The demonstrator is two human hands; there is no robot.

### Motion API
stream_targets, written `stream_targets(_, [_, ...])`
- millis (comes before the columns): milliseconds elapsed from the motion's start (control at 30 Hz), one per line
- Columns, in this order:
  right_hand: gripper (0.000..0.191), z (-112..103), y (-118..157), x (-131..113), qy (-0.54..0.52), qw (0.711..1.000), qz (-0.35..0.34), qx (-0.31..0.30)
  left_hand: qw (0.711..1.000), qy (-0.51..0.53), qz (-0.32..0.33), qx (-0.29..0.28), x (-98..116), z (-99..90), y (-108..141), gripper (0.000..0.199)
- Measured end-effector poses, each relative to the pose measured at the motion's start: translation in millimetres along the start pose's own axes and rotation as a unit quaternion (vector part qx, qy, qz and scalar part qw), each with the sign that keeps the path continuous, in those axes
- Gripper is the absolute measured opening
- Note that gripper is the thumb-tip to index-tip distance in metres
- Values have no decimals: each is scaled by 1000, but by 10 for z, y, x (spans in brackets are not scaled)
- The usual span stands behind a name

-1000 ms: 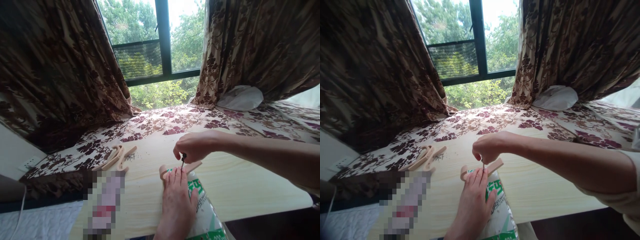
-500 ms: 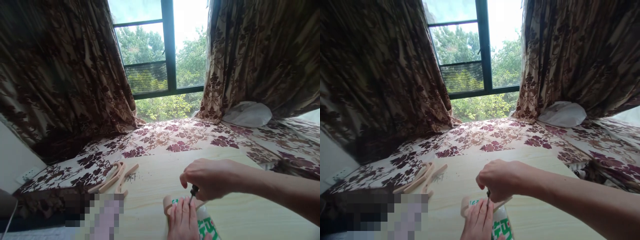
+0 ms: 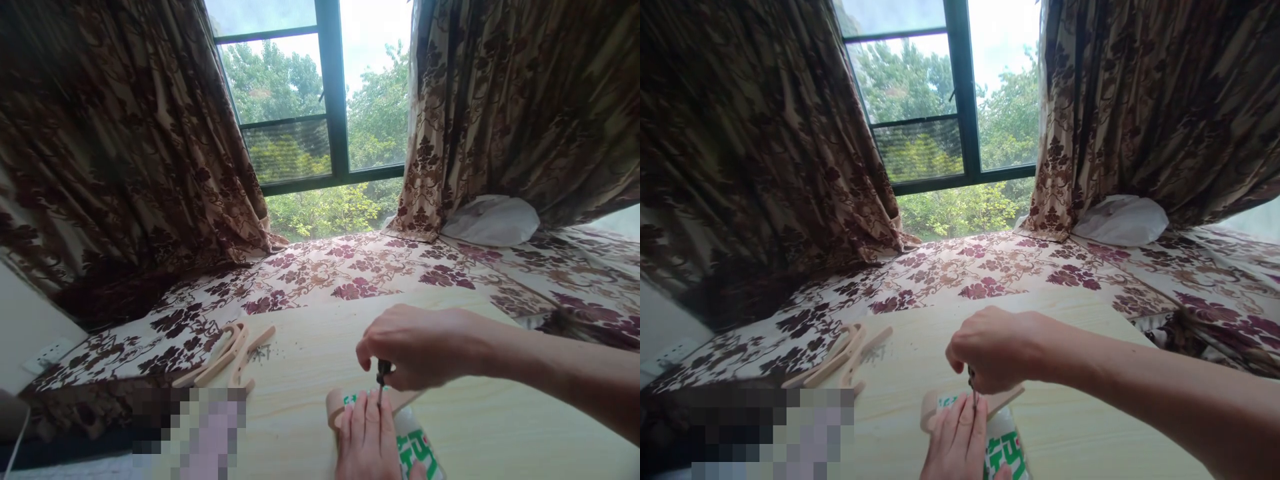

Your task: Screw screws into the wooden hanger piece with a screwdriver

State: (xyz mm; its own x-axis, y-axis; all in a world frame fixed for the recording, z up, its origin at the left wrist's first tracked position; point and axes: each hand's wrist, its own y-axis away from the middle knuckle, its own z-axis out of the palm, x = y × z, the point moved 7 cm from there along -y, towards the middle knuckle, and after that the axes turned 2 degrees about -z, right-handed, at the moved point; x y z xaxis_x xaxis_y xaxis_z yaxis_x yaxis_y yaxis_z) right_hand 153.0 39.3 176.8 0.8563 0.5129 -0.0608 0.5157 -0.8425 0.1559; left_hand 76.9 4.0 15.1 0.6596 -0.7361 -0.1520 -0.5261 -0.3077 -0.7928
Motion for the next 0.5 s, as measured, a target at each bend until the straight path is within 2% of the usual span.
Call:
stream_targets(100, [23,13,15,-49,-25,999,-24,27,999,-2,20,-35,25,13,4,51])
stream_targets(233, [11,40,-16,44,-11,999,36,37,998,15,4,-65,45,-38,-28,51])
stream_targets(300, [14,17,-6,87,-11,998,55,36,997,30,-18,-75,42,-101,-67,52])
stream_targets(400, [22,-25,24,44,-17,999,14,39,994,35,-22,-99,46,-186,-130,58])
stream_targets(500, [14,-4,35,-15,-19,999,-15,39,992,24,1,-120,56,-240,-179,61])
